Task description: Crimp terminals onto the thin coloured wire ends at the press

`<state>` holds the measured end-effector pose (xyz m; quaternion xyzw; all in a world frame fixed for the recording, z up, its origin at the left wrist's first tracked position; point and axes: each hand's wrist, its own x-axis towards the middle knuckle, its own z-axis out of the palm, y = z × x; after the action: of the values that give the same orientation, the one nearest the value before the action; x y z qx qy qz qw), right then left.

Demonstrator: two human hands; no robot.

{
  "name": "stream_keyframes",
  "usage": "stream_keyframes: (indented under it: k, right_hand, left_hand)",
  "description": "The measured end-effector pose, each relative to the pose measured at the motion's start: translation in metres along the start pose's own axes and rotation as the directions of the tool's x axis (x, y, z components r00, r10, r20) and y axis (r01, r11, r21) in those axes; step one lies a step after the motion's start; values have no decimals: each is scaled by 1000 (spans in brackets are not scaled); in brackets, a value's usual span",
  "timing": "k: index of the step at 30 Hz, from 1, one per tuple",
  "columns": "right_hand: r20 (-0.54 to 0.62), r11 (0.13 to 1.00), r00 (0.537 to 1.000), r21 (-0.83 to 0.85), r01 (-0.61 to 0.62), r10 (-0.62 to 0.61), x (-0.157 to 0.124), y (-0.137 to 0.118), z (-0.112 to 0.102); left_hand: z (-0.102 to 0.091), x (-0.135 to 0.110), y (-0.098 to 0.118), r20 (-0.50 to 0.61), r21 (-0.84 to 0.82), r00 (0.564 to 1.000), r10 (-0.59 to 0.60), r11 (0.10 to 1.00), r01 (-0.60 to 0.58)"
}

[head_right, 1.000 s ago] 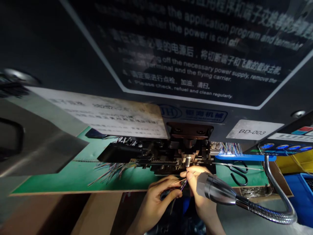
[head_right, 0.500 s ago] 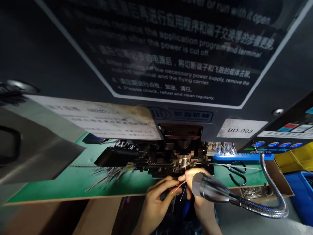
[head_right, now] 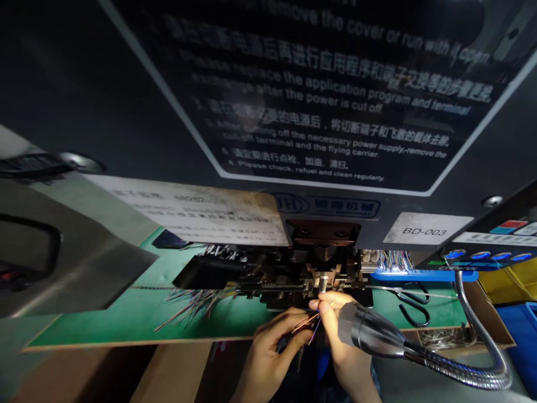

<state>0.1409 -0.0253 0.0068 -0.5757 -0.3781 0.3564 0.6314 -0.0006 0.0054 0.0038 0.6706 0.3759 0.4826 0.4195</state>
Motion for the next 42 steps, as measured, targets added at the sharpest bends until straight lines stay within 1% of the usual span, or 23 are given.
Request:
stream_keyframes:
  k: [4, 8, 10, 12, 13, 15, 17, 19, 21, 23, 25, 27, 29, 32, 34, 37, 42]
  right_hand:
    - [16, 1000, 1000, 6, -2, 2, 0, 0, -1]
    - [15, 1000, 1000, 1, -12, 12, -2, 3, -2]
    - [31, 1000, 999, -6, -19, 19, -2, 3, -4]
    - [57, 999, 998, -21, 31, -29, -2, 1, -9]
    - [77, 996, 994, -35, 85, -82, -1, -1, -12]
    - [136, 975, 970, -63, 212, -202, 2, -5, -21]
    - [207, 955, 941, -71, 287, -268, 5, -9, -29]
    - [307, 954, 911, -27, 297, -275, 7, -11, -35]
    - [364, 967, 898, 48, 248, -249, 6, -11, -36]
    - [347, 980, 917, 104, 172, -198, 5, -10, -33]
    - [267, 985, 952, 116, 125, -152, 3, -9, -27]
    - [213, 989, 969, 106, 107, -128, 2, -8, -22]
    - [176, 992, 980, 99, 77, -94, 2, -6, -18]
    - [153, 996, 987, 78, 39, -51, 4, -4, -14]
    - [132, 998, 991, 54, 23, -30, 6, -2, -13]
    - [101, 999, 995, 44, -8, 4, 6, -1, -10]
    - [88, 997, 995, 49, -55, 50, 5, -2, -7]
  left_hand:
    - [-1, -1, -2, -10, -15, 1000, 22, 1000, -22]
    - [-1, -1, -3, -2, -28, 1000, -2, 1000, 2]
    - [-3, -2, -4, 38, -66, 998, -45, 997, 47]
    - [-4, -5, -5, 117, -137, 987, -107, 983, 123]
    - [-6, -6, -7, 164, -179, 977, -136, 970, 166]
    - [-8, -11, -12, 244, -255, 954, -174, 938, 236]
    - [-11, -14, -15, 292, -301, 940, -178, 915, 267]
    - [-14, -16, -16, 325, -305, 929, -177, 910, 280]
    - [-16, -15, -13, 340, -255, 920, -196, 922, 291]
    - [-17, -13, -8, 320, -177, 918, -233, 937, 300]
    - [-15, -11, -4, 271, -140, 929, -251, 945, 297]
    - [-11, -10, -3, 221, -173, 945, -241, 944, 281]
    - [-7, -8, -3, 169, -206, 965, -203, 950, 236]
    - [-2, -6, -4, 96, -193, 988, -124, 971, 140]
    - [-1, -5, -5, 55, -178, 995, -88, 979, 96]
    - [0, -5, -6, 27, -159, 997, -75, 984, 79]
    - [-1, -6, -6, 16, -155, 997, -78, 985, 80]
